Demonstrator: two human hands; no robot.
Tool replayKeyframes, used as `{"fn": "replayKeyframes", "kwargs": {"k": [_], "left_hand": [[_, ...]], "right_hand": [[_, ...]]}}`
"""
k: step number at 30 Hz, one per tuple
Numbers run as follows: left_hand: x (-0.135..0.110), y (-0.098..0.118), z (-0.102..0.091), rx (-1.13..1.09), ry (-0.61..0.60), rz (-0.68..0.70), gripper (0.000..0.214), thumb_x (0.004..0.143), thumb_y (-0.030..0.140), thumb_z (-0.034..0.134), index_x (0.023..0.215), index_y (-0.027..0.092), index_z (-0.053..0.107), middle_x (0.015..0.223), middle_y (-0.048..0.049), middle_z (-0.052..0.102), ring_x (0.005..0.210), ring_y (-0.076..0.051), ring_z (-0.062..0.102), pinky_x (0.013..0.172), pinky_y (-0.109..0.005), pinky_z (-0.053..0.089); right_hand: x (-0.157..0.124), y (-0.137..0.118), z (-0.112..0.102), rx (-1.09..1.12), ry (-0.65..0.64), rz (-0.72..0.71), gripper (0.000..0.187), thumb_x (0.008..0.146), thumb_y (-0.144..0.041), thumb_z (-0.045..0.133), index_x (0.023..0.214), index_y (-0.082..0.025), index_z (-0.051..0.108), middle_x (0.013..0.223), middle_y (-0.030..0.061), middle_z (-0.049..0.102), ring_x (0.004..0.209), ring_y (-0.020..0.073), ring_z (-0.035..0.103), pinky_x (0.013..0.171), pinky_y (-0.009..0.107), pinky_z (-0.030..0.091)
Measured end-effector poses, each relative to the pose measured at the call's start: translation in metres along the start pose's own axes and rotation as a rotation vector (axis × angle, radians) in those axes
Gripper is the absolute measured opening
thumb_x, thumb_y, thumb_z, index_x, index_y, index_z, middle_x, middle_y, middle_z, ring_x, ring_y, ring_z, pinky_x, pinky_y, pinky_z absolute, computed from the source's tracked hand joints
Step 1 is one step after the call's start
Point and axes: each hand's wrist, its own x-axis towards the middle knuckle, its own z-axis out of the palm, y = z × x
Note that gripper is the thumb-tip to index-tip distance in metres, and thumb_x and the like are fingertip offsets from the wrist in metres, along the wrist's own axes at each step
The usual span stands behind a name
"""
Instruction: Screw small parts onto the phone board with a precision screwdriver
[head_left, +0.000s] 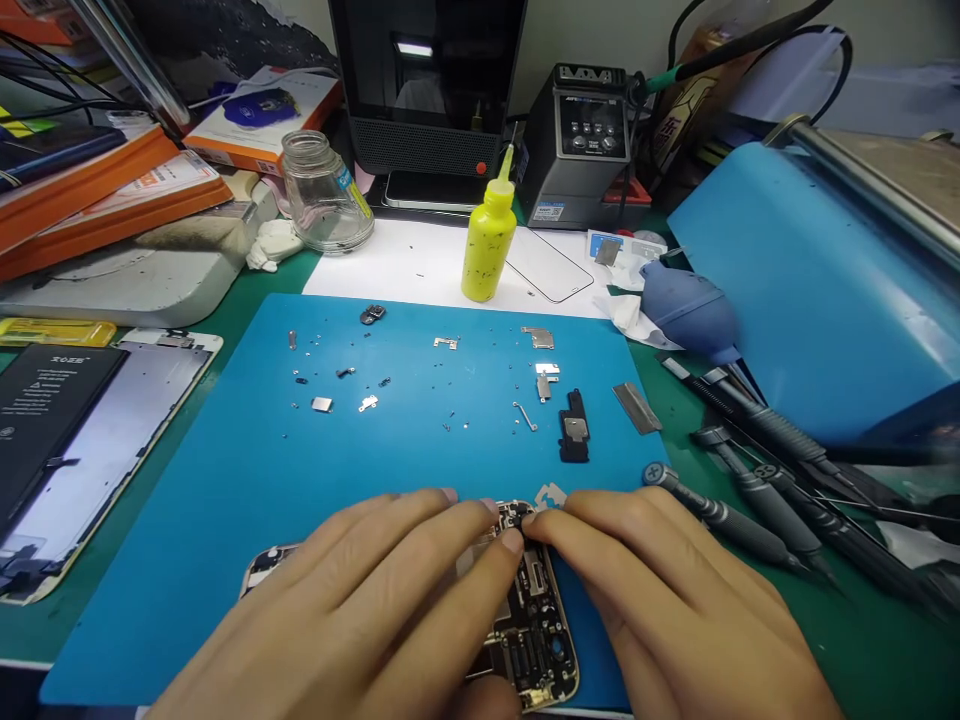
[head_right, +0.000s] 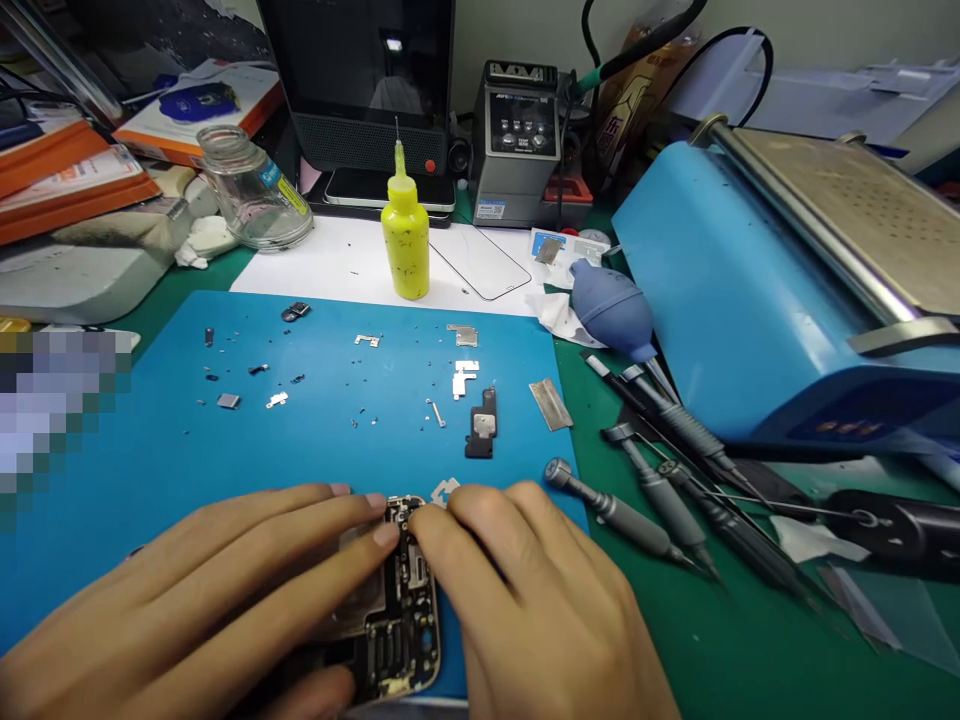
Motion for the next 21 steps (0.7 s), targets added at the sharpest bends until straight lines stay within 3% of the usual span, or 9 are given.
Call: {"fn": "replayKeyframes", "kwargs": {"k": [2, 6, 12, 17, 21], "left_hand": [[0.003, -0.003, 0.000, 0.021, 0.005, 0.001, 0.037, 0.122, 0.047, 0.051, 0.147, 0.027, 0.070, 0.146, 0.0078, 0.079, 0.137, -0.016, 0.068, 0.143, -0.026, 0.026], [0.004, -0.004, -0.001, 0.080, -0.001, 0.083, 0.040, 0.123, 0.046, 0.046, 0.147, 0.027, 0.071, 0.144, 0.0062, 0.080, 0.134, -0.018, 0.071, 0.146, -0.032, 0.022], [0.018, -0.001, -0.001, 0.050, -0.042, 0.065, 0.054, 0.116, 0.064, 0.055, 0.159, 0.032, 0.067, 0.150, -0.0044, 0.077, 0.150, -0.030, 0.068, 0.134, -0.046, 0.053], [0.019, 0.003, 0.000, 0.046, -0.026, 0.041, 0.058, 0.115, 0.066, 0.055, 0.164, 0.035, 0.063, 0.157, -0.0051, 0.073, 0.156, -0.034, 0.063, 0.131, -0.047, 0.056], [0.006, 0.005, -0.003, 0.127, -0.053, 0.033, 0.049, 0.119, 0.051, 0.054, 0.163, 0.034, 0.064, 0.158, -0.0026, 0.074, 0.148, -0.030, 0.071, 0.126, -0.041, 0.060]], "right_hand": [[0.004, -0.001, -0.005, 0.004, -0.051, 0.012, 0.045, 0.109, -0.001, 0.045, 0.141, -0.020, 0.070, 0.129, 0.0023, 0.073, 0.111, 0.0160, 0.068, 0.106, 0.029, 0.052], [0.012, -0.002, -0.011, 0.105, -0.016, 0.094, 0.040, 0.112, -0.003, 0.044, 0.136, -0.023, 0.068, 0.123, 0.0003, 0.070, 0.108, 0.0123, 0.067, 0.101, 0.025, 0.053], [0.019, -0.006, -0.013, 0.255, -0.052, 0.169, 0.033, 0.115, -0.006, 0.043, 0.131, -0.026, 0.065, 0.119, -0.0029, 0.068, 0.107, 0.0099, 0.065, 0.093, 0.024, 0.052], [0.019, -0.010, -0.014, 0.249, -0.038, 0.190, 0.030, 0.117, -0.009, 0.043, 0.129, -0.027, 0.064, 0.117, -0.0040, 0.068, 0.106, 0.0088, 0.066, 0.094, 0.023, 0.052], [0.020, -0.011, -0.015, 0.236, -0.029, 0.204, 0.035, 0.116, -0.008, 0.043, 0.133, -0.029, 0.066, 0.118, -0.0041, 0.068, 0.107, 0.0075, 0.067, 0.095, 0.021, 0.053]]}}
